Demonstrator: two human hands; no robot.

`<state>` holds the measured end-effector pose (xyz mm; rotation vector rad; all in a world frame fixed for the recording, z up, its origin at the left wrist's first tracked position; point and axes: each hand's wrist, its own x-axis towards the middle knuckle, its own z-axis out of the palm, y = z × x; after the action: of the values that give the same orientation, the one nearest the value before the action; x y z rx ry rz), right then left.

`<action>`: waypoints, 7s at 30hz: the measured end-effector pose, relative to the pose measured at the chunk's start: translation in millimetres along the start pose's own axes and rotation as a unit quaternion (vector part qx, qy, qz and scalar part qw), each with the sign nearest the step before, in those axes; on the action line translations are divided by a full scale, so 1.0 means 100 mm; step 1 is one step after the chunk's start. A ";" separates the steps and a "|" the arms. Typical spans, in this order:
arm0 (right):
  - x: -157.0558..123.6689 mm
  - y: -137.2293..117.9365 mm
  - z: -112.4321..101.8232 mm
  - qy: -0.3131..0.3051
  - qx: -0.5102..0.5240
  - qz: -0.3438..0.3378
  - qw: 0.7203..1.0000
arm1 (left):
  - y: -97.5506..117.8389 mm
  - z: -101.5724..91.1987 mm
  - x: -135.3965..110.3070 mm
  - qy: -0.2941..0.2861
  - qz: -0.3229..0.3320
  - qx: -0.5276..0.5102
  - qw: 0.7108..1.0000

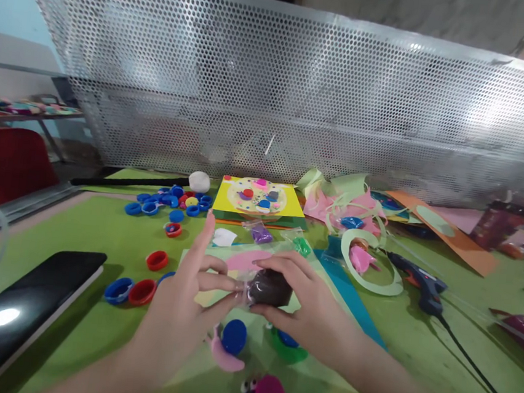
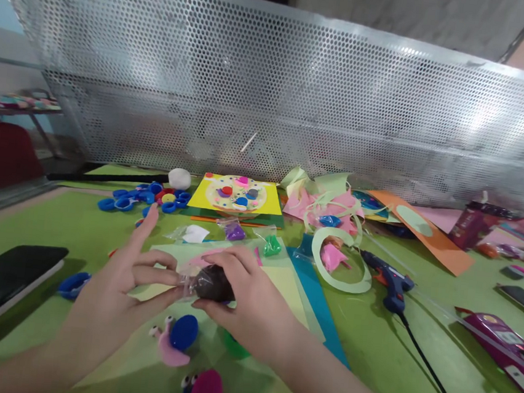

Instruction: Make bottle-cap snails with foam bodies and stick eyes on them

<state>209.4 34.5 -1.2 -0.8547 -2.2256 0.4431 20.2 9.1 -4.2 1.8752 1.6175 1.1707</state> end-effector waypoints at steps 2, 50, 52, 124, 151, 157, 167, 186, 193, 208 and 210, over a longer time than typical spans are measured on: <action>0.00 0.00 0.00 0.000 -0.002 0.005 1.000 | 0.00 0.00 -0.01 0.001 0.002 -0.001 1.000; -0.03 -0.05 -0.04 0.025 0.051 0.025 0.998 | 0.02 -0.14 0.06 0.021 0.163 -0.071 0.984; -0.03 -0.06 -0.04 0.024 0.047 0.019 0.998 | 0.01 -0.14 0.06 -0.003 0.166 -0.070 0.984; 0.02 0.33 -0.22 -0.063 -0.252 0.212 0.942 | 0.15 -0.17 0.04 -0.160 -0.099 -0.341 0.921; 0.02 0.24 -0.20 -0.098 -0.255 0.234 0.933 | 0.06 -0.20 0.08 -0.239 -0.103 -0.343 0.903; 0.01 0.26 -0.19 -0.093 -0.260 0.234 0.932 | 0.07 -0.20 0.09 -0.258 -0.067 -0.352 0.897; 0.00 0.27 -0.19 -0.093 -0.272 0.211 0.934 | 0.07 -0.18 0.06 -0.244 -0.054 -0.403 0.881; 0.00 0.25 -0.22 -0.111 -0.262 0.229 0.931 | 0.07 -0.17 0.12 -0.210 -0.018 -0.291 0.933; -0.03 0.40 -0.22 -0.163 -0.316 0.295 0.887 | 0.03 -0.15 0.13 -0.201 -0.042 -0.263 0.943; -0.02 0.07 -0.18 -0.053 -0.167 -0.020 0.984 | 0.06 -0.12 0.08 -0.108 0.019 -0.115 0.987; -0.03 0.03 -0.16 -0.041 -0.167 -0.048 0.984 | 0.09 -0.13 0.06 -0.089 0.042 -0.098 0.990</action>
<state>224.0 35.9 6.8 -0.9056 -2.4466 0.0595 15.5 10.3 11.7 1.8769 1.2923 1.1168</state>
